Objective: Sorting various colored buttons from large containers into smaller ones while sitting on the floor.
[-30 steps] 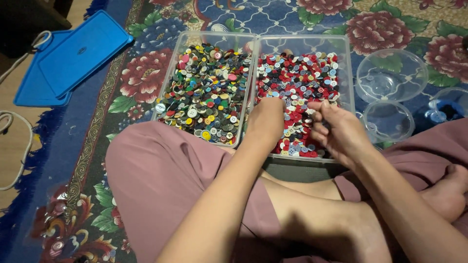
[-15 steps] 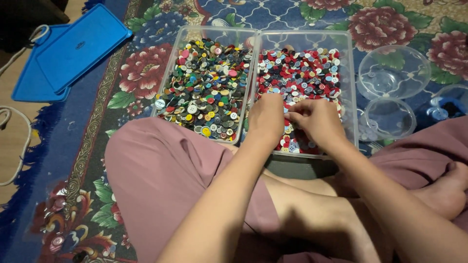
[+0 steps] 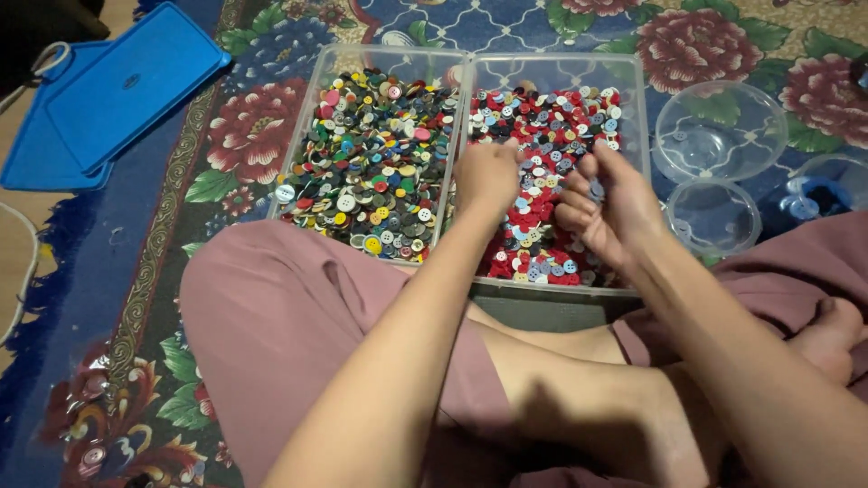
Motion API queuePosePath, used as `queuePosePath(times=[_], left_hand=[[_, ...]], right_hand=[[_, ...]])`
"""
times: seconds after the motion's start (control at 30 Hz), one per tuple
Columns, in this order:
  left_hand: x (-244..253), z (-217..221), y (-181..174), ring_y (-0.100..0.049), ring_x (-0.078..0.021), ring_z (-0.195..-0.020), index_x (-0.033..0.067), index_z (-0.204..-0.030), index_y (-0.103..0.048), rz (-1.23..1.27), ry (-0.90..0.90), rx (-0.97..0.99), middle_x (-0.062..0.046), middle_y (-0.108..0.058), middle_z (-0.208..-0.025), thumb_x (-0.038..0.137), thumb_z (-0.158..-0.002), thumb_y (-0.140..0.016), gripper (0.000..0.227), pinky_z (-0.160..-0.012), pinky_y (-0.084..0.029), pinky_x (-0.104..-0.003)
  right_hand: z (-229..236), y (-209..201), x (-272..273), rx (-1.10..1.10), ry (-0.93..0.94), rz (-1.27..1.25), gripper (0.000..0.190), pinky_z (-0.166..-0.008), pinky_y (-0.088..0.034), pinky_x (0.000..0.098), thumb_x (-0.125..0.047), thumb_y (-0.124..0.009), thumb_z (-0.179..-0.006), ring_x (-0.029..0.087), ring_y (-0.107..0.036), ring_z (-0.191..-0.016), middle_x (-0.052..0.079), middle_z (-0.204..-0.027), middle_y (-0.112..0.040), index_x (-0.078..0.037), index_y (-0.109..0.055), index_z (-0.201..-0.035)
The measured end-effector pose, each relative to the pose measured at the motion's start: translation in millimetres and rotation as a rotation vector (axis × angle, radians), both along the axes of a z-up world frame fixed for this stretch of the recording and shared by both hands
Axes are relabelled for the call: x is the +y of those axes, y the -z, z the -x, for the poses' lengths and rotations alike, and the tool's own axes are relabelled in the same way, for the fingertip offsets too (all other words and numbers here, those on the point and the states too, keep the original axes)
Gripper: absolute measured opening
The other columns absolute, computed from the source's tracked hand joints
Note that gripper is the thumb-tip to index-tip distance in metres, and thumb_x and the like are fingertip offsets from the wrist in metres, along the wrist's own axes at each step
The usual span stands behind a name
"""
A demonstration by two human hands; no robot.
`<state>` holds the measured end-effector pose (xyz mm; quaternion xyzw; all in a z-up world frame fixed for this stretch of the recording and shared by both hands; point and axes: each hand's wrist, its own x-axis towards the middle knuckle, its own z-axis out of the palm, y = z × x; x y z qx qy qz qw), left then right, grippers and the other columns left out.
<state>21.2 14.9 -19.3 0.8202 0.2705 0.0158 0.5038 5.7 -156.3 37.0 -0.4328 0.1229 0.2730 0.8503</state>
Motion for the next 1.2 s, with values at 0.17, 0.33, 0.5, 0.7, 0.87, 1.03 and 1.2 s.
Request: queuePosePath(times=[0.17, 0.33, 0.5, 0.7, 0.87, 1.03, 1.2], left_hand=[[-5.8, 15.4, -40.8, -0.076, -0.0410, -0.097, 0.0078, -0.096, -0.080, -0.364, 0.188, 0.039, -0.020, -0.077, -0.091, 0.010, -0.088, -0.066, 0.016, -0.079, -0.063, -0.051], [-11.3, 21.8, -50.7, -0.076, -0.0431, -0.095, 0.0021, -0.090, -0.080, -0.436, 0.288, 0.046, -0.022, -0.076, -0.086, -0.001, -0.088, -0.063, 0.017, -0.081, -0.063, -0.054], [-10.2, 25.7, -54.0, -0.075, -0.0450, -0.101, -0.0029, -0.094, -0.076, -0.385, 0.303, 0.059, -0.023, -0.076, -0.091, 0.002, -0.087, -0.073, 0.009, -0.086, -0.060, -0.058], [-11.0, 36.7, -79.4, -0.075, -0.0457, -0.099, -0.0029, -0.094, -0.077, -0.189, 0.162, 0.055, -0.025, -0.076, -0.090, 0.008, -0.090, -0.071, 0.013, -0.081, -0.062, -0.054], [-17.2, 44.4, -67.7, -0.078, -0.0337, -0.085, 0.0027, -0.090, -0.074, 0.262, -0.160, -0.005, -0.020, -0.075, -0.091, 0.028, -0.093, -0.042, 0.040, -0.077, -0.061, -0.047], [-13.8, 17.6, -41.0, -0.048, -0.0119, -0.042, 0.0087, -0.071, -0.056, 0.668, -0.373, -0.073, -0.002, -0.045, -0.060, 0.036, -0.092, -0.041, 0.038, -0.038, -0.035, -0.024], [-8.3, 10.8, -41.6, -0.040, -0.0047, -0.041, -0.0129, -0.107, -0.071, 0.670, -0.147, -0.189, 0.002, -0.036, -0.063, 0.024, -0.106, -0.043, 0.047, -0.033, -0.037, -0.019]], right_hand=[[-11.9, 20.5, 5.4, -0.348, -0.112, 0.758, 0.030, -0.057, -0.040, 0.0253, -0.037, -0.065, -0.097, 0.010, -0.049, -0.065, -0.002, -0.078, -0.054, -0.011, -0.069, -0.113], [-37.2, 29.3, 16.4, -0.751, -0.263, 1.352, 0.020, -0.070, -0.056, 0.0374, -0.030, -0.089, -0.081, 0.028, -0.072, -0.079, 0.009, -0.079, -0.075, -0.029, -0.083, -0.100], [-50.2, 42.4, 27.9, -0.810, -0.453, 1.516, 0.027, -0.079, -0.060, 0.0444, -0.027, -0.088, -0.076, 0.033, -0.074, -0.087, 0.008, -0.079, -0.075, -0.036, -0.082, -0.101], [-46.7, 45.5, 22.2, -0.773, -0.463, 1.473, 0.017, -0.081, -0.059, 0.0503, -0.026, -0.082, -0.083, 0.038, -0.074, -0.094, 0.012, -0.085, -0.078, -0.025, -0.083, -0.100], [-37.6, 32.9, 26.3, -0.801, -0.486, 1.470, 0.022, -0.081, -0.059, 0.0480, -0.027, -0.083, -0.084, 0.034, -0.074, -0.092, 0.010, -0.083, -0.077, -0.026, -0.082, -0.106], [-41.9, 41.6, 25.6, -0.776, -0.479, 1.459, 0.017, -0.079, -0.058, 0.0473, -0.022, -0.081, -0.087, 0.035, -0.075, -0.092, 0.013, -0.083, -0.077, -0.021, -0.083, -0.104], [-61.9, 71.6, 17.8, -0.217, -0.006, 0.960, 0.034, -0.041, -0.053, 0.0394, -0.043, -0.056, -0.085, 0.021, -0.062, -0.052, 0.008, -0.059, -0.058, -0.011, -0.067, -0.086]])
